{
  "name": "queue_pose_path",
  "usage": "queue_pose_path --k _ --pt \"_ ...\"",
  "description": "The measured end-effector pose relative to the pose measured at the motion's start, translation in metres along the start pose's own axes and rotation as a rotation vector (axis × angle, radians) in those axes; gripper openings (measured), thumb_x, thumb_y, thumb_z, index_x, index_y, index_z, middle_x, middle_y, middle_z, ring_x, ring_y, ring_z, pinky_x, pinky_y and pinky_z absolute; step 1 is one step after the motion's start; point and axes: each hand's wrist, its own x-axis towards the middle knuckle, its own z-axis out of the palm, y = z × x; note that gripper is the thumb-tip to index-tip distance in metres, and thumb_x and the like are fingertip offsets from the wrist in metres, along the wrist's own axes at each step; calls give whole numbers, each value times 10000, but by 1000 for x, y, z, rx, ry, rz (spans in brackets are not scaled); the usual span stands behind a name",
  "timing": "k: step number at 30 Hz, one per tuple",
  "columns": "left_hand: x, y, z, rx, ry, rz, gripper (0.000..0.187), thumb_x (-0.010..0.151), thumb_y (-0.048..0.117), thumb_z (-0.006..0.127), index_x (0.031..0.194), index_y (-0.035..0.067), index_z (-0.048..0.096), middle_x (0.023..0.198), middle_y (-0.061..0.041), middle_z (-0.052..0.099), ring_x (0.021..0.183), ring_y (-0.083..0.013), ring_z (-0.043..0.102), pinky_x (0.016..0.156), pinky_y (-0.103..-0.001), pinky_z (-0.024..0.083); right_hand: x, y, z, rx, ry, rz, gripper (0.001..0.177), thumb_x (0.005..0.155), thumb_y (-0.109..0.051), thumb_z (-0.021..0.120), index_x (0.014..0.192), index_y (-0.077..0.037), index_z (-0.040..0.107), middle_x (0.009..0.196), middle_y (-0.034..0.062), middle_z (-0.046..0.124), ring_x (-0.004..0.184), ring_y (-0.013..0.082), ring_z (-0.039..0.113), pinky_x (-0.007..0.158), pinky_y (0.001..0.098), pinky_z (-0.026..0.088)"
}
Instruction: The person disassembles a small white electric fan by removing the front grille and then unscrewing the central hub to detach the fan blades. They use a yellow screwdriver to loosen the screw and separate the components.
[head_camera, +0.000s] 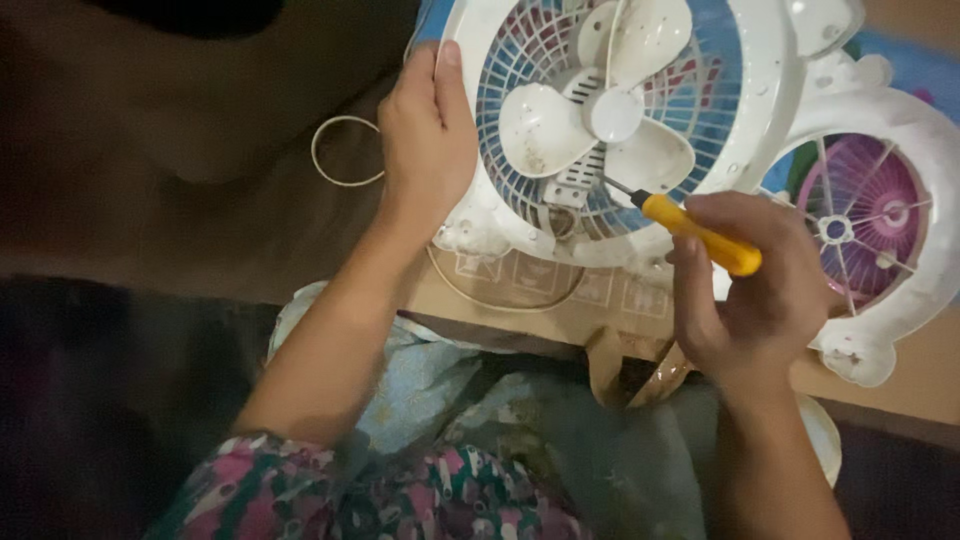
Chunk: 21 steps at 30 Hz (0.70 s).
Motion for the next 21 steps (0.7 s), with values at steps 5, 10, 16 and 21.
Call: queue_pose_path --k 5,10,16,21 --pt "-1 6 -3 -3 -23 -26 334 1140 275 439 1014 3 586 806 -216 643 698 -371 662 655 -436 501 1 5 7 -177 -76 -119 250 1031 54 755 1240 -1 629 1161 174 693 1072 279 707 931 326 555" --pt "-1 7 -4 0 -39 -76 331 1131 270 447 991 7 591 770 -218 636 675 -387 646 633 -443 491 -2 9 14 -190 -58 -130 263 1004 47 754 1229 -1 627 1157 160 699 1073 284 703 938 343 554" --pt "-2 9 -1 10 -2 -11 299 1124 260 460 1027 20 611 791 -220 659 723 -410 682 617 -463 497 -8 -1 16 -27 52 -110 243 1003 44 692 1217 -9 589 1176 176 676 1075 308 713 940 330 604" --pt "-5 15 -2 5 -12 -22 283 1128 248 470 1058 22 625 795 -217 670 739 -420 685 629 -470 504 -9 -9 27 -186 -48 -158 321 950 34 744 1233 -2 597 1252 213 688 1165 358 693 1024 389 556"
